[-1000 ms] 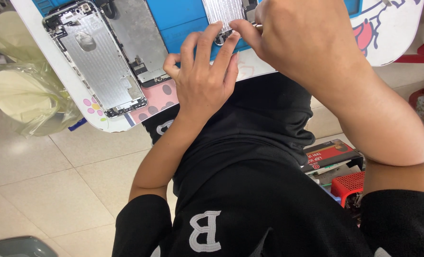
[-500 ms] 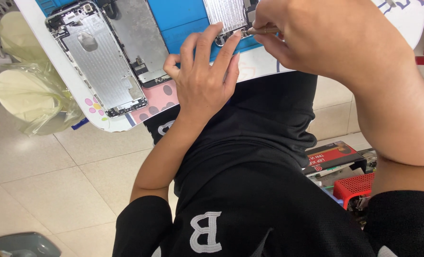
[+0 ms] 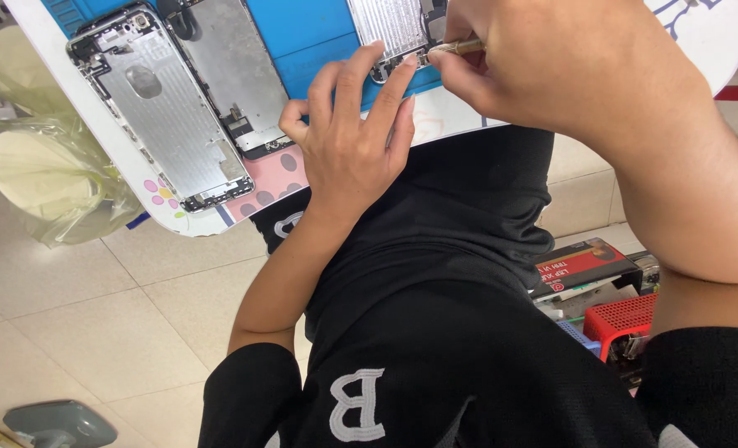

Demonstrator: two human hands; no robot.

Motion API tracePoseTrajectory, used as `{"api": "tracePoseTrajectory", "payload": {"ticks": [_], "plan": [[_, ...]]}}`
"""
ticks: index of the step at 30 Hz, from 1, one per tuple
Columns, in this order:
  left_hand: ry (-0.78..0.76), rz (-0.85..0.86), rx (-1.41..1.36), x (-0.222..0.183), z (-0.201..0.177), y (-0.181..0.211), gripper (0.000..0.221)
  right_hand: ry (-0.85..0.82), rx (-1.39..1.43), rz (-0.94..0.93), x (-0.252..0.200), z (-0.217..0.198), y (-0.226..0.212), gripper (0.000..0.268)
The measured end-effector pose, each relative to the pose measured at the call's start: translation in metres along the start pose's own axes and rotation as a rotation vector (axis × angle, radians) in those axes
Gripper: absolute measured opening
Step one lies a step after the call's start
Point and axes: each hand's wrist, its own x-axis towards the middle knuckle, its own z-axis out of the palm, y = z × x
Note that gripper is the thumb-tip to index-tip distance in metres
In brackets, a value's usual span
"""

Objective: The recorder is disassembling and working on the internal components of mobile phones at a repair station.

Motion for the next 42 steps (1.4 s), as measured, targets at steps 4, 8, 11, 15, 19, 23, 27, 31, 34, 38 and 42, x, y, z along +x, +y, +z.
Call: {"api": "tracePoseTrajectory", "payload": {"ticks": [4, 8, 11, 15, 19, 23, 27, 31, 34, 38, 42], "plan": [[-0.006, 0.003, 0.002, 0.001, -0.001, 0.0, 0.036, 0.055, 0.087, 0.003, -0.007, 0.004, 0.006, 0.024], [0.019, 0.013, -0.041, 0.001, -0.001, -0.002, 0.036, 0.068, 0.433, 0.156, -0.017, 0.0, 0.017, 0.018], [0.071, 0.003, -0.158, -0.001, -0.005, -0.005, 0.035, 0.216, 0.677, 0.205, -0.033, 0.022, 0.024, 0.01], [0.209, 0.05, -0.337, -0.007, -0.002, -0.012, 0.03, 0.438, 0.923, 0.189, -0.038, 0.056, 0.023, 0.008], [0.255, 0.082, -0.342, -0.015, -0.003, -0.018, 0.022, 0.324, 1.195, 0.527, -0.005, 0.048, 0.004, 0.01], [0.444, 0.247, -0.516, -0.034, 0.0, -0.027, 0.012, 0.53, 1.183, 0.228, -0.01, 0.084, -0.007, 0.017], [0.681, 0.26, -0.578, -0.039, 0.019, -0.03, 0.011, 0.679, 1.11, 0.016, 0.009, 0.083, -0.023, 0.02], [0.694, 0.261, -0.601, -0.036, 0.019, -0.03, 0.011, 0.664, 1.01, -0.049, 0.017, 0.092, -0.025, 0.02], [0.636, 0.234, -0.604, -0.04, 0.015, -0.03, 0.011, 0.619, 0.961, -0.096, 0.014, 0.103, -0.028, 0.02], [0.518, 0.214, -0.589, -0.041, 0.006, -0.03, 0.011, 0.572, 0.902, -0.083, 0.019, 0.097, -0.031, 0.02], [0.351, 0.202, -0.563, -0.028, -0.01, -0.028, 0.013, 0.572, 0.92, -0.076, 0.02, 0.095, -0.032, 0.02]]}}
